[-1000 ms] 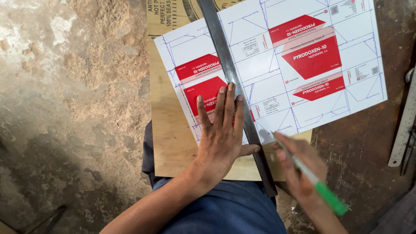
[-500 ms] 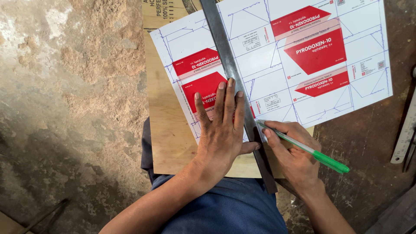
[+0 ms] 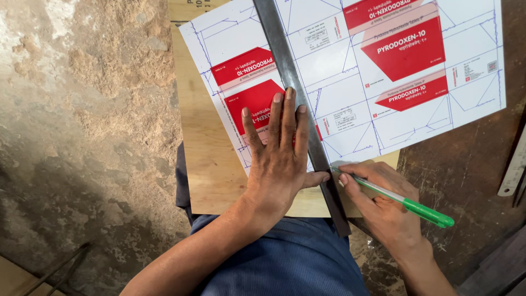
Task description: The person uses a pen and a metal ruler to draw lines and mark specific points on a printed cardboard sheet laid on a wooden surface.
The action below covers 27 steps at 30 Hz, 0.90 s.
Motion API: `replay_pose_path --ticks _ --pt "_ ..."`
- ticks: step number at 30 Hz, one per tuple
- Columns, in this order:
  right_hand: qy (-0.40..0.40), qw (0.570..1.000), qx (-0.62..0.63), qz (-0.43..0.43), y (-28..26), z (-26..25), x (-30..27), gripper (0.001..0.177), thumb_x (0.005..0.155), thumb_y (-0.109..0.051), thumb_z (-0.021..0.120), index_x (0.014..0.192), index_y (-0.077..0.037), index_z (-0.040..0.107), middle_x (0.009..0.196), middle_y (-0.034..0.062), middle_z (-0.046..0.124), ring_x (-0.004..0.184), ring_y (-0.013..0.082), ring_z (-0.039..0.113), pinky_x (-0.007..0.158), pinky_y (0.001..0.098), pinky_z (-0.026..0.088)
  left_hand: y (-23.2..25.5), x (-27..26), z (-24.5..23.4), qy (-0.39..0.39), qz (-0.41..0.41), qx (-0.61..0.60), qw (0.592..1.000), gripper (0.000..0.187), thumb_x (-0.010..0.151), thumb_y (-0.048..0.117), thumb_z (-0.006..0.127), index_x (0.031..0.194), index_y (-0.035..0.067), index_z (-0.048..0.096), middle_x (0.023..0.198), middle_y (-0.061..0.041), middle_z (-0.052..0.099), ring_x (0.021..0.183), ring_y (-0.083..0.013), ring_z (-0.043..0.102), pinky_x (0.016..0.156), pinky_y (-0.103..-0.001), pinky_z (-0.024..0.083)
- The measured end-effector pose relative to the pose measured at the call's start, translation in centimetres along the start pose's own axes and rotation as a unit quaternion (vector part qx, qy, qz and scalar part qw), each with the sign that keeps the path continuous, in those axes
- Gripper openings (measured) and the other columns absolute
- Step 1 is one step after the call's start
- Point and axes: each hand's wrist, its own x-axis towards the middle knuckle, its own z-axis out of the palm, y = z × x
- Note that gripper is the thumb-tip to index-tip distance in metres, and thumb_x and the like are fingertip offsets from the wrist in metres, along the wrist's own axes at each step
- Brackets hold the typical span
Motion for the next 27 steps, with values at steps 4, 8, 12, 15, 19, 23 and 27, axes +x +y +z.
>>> replay_pose_path --ticks 4,8,12,15,19,23,27 --pt "0.002 1.000 0.003 -0.001 0.0 0.0 0.0 0.016 0.092 -0.013 0.073 0.105 -0.006 0.074 0.096 0.0085 0.076 0.086 0.0181 0.074 0.073 0.0316 0.057 -0.1 0.1 -0.3 -0.005 -0.001 0.007 1.000 0.133 0.060 0.076 0.076 0.154 -0.009 0.033 0.165 -0.032 0.016 0.157 -0.0397 0.009 0.118 -0.077 -0.003" --pt "0.008 1.000 0.013 -0.007 0.7 0.3 -0.5 0.016 0.092 -0.013 0.073 0.106 -0.005 0.074 0.097 0.0081 0.076 0.085 0.0175 0.073 0.073 0.0313 0.057 0.1 0.1 -0.3 -0.006 -0.006 -0.001 1.000 0.133 0.058 0.076 0.077 0.153 -0.008 0.034 0.164 -0.031 0.017 0.156 -0.0393 0.009 0.118 -0.077 -0.003" --pt "0.032 0.998 0.052 -0.010 3.4 1.1 -1.9 0.016 0.094 -0.016 0.072 0.107 -0.007 0.074 0.098 0.0078 0.077 0.086 0.0177 0.074 0.073 0.0312 0.058 -0.1 0.0 0.1 -0.004 -0.010 0.008 1.000 0.131 0.060 0.076 0.076 0.154 -0.006 0.035 0.165 -0.029 0.017 0.157 -0.0377 0.010 0.119 -0.076 -0.004" --pt "0.112 0.983 0.142 0.005 6.0 1.4 -3.6 0.020 0.098 -0.019 0.069 0.116 -0.011 0.072 0.102 0.0073 0.077 0.086 0.0177 0.076 0.070 0.0311 0.060 -0.5 -0.2 0.0 0.023 0.020 -0.011 0.999 0.125 0.065 0.076 0.073 0.155 -0.004 0.038 0.167 -0.026 0.018 0.157 -0.0367 0.011 0.119 -0.074 -0.004" --pt "0.184 0.977 -0.043 -0.096 3.5 3.8 -5.9 0.029 0.101 -0.019 0.069 0.128 -0.012 0.064 0.117 0.0108 0.071 0.107 0.0249 0.072 0.091 0.0396 0.062 -4.1 -1.4 -3.0 0.061 0.165 -0.075 0.982 0.100 0.086 0.070 0.069 0.155 0.002 0.044 0.170 -0.020 0.021 0.161 -0.0331 0.011 0.125 -0.068 -0.007" --pt "0.130 0.950 -0.272 -0.085 2.0 4.1 -9.5 0.048 0.081 -0.031 0.077 0.116 -0.005 0.058 0.126 0.0205 0.062 0.109 0.0404 0.065 0.087 0.0469 0.057 -4.4 -2.9 -2.7 0.073 0.145 -0.055 0.985 0.086 0.098 0.058 0.069 0.153 -0.004 0.044 0.170 -0.025 0.023 0.163 -0.0366 0.011 0.129 -0.065 -0.005" --pt "0.107 0.970 -0.036 0.217 2.9 3.1 -10.4 0.036 0.088 -0.015 0.073 0.121 -0.005 0.062 0.122 0.0148 0.064 0.095 0.0227 0.071 0.076 0.0360 0.058 -5.1 -4.0 -1.1 0.065 0.044 -0.109 0.991 0.104 0.084 0.063 0.067 0.154 -0.008 0.035 0.167 -0.030 0.015 0.158 -0.0401 0.011 0.121 -0.069 -0.004"
